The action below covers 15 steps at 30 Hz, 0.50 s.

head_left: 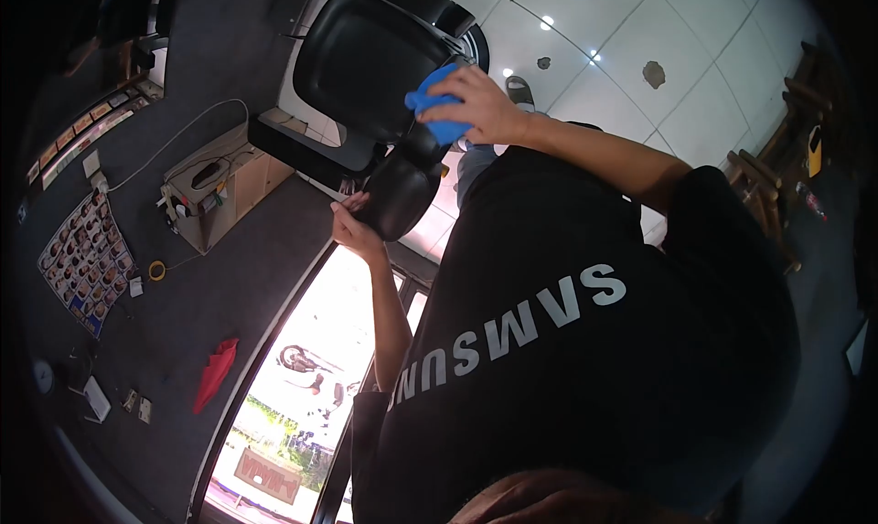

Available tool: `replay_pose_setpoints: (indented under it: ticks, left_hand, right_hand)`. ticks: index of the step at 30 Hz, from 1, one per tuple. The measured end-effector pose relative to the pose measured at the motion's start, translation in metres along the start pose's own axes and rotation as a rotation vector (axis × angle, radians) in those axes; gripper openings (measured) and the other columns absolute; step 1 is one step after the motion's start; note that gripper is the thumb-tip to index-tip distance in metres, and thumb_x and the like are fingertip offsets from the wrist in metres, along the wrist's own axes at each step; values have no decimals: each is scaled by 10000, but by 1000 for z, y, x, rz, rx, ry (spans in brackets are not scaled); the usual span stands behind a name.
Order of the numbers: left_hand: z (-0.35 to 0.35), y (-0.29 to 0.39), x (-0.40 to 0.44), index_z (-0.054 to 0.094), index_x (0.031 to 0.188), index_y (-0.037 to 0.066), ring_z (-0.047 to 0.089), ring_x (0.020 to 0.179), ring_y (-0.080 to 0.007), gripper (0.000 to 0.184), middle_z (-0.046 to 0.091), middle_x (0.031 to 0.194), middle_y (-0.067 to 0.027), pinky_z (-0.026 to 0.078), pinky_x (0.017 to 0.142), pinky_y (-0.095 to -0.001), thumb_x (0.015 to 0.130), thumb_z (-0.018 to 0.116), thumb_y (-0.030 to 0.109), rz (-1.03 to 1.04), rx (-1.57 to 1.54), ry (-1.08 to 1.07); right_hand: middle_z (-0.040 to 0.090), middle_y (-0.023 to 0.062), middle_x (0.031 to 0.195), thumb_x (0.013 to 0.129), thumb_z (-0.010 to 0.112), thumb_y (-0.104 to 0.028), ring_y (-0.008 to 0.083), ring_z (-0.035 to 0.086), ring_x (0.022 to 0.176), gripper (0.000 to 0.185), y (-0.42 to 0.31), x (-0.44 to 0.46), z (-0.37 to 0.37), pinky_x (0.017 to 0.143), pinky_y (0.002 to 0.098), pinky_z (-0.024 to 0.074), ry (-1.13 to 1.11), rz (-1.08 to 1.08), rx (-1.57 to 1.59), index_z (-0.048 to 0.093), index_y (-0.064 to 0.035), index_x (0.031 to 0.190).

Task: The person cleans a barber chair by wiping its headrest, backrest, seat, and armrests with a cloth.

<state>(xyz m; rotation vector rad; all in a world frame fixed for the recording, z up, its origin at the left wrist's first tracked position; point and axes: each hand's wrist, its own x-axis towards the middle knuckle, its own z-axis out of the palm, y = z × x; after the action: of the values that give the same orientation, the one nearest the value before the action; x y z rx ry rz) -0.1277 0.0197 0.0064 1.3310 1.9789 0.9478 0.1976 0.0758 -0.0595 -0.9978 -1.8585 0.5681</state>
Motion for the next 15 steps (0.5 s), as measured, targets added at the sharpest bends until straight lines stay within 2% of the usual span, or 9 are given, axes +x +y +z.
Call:
replay_pose_setpoints:
  ticks: [2, 3, 6, 9, 12, 13, 15]
  left_hand:
    - [3, 1, 0, 721, 922, -105, 747, 785, -239, 614, 765, 854, -188, 584, 785, -332, 1156, 366, 338, -1, -13, 3]
    - [2, 2, 0, 720, 922, -106, 747, 786, -238, 610, 764, 853, -188, 584, 786, -330, 1156, 369, 335, -4, -25, -1]
    - [1, -1, 0, 715, 922, -111, 749, 788, -238, 598, 763, 852, -188, 585, 786, -329, 1155, 377, 325, -16, -31, 4]
    - [2, 1, 0, 712, 922, -114, 750, 791, -241, 594, 761, 855, -190, 585, 787, -328, 1154, 380, 321, -13, -20, 9]
    - [3, 3, 0, 709, 922, -116, 750, 793, -244, 591, 761, 859, -193, 584, 786, -327, 1155, 381, 317, -29, -36, 7]
    - [3, 1, 1, 709, 922, -117, 750, 793, -244, 590, 761, 861, -194, 584, 785, -327, 1155, 382, 315, -41, -47, 8]
    - [1, -4, 1, 709, 922, -117, 750, 792, -245, 587, 760, 863, -196, 585, 783, -327, 1155, 382, 312, -24, -39, 3]
  right_hand:
    - [649, 47, 1270, 686, 668, 39, 307, 600, 1136, 584, 22, -4, 13, 993, 419, 471, 190, 146, 157, 729, -187, 1221]
    - [659, 92, 1228, 733, 640, 66, 346, 609, 1116, 509, 31, -4, 14, 983, 424, 490, 216, 221, 245, 724, -144, 1189]
    - [663, 145, 1225, 823, 625, 51, 370, 623, 1104, 430, 91, -23, 51, 979, 408, 501, 308, 497, 481, 710, -113, 1211]
    - [697, 155, 1186, 931, 583, -8, 325, 667, 1070, 360, 155, -71, 77, 954, 397, 527, 184, 564, 248, 692, -103, 1260]
    - [731, 125, 1142, 980, 547, -59, 251, 695, 1037, 335, 179, -64, 72, 918, 376, 547, 224, 1270, 882, 674, -93, 1288]
    - [750, 90, 1110, 1005, 539, -104, 188, 696, 1014, 290, 190, -63, 82, 873, 360, 550, 263, 1275, 721, 686, -92, 1254]
    - [749, 107, 1123, 999, 550, -110, 221, 701, 1017, 278, 194, -64, 101, 872, 364, 541, 264, 1223, 712, 691, -89, 1238]
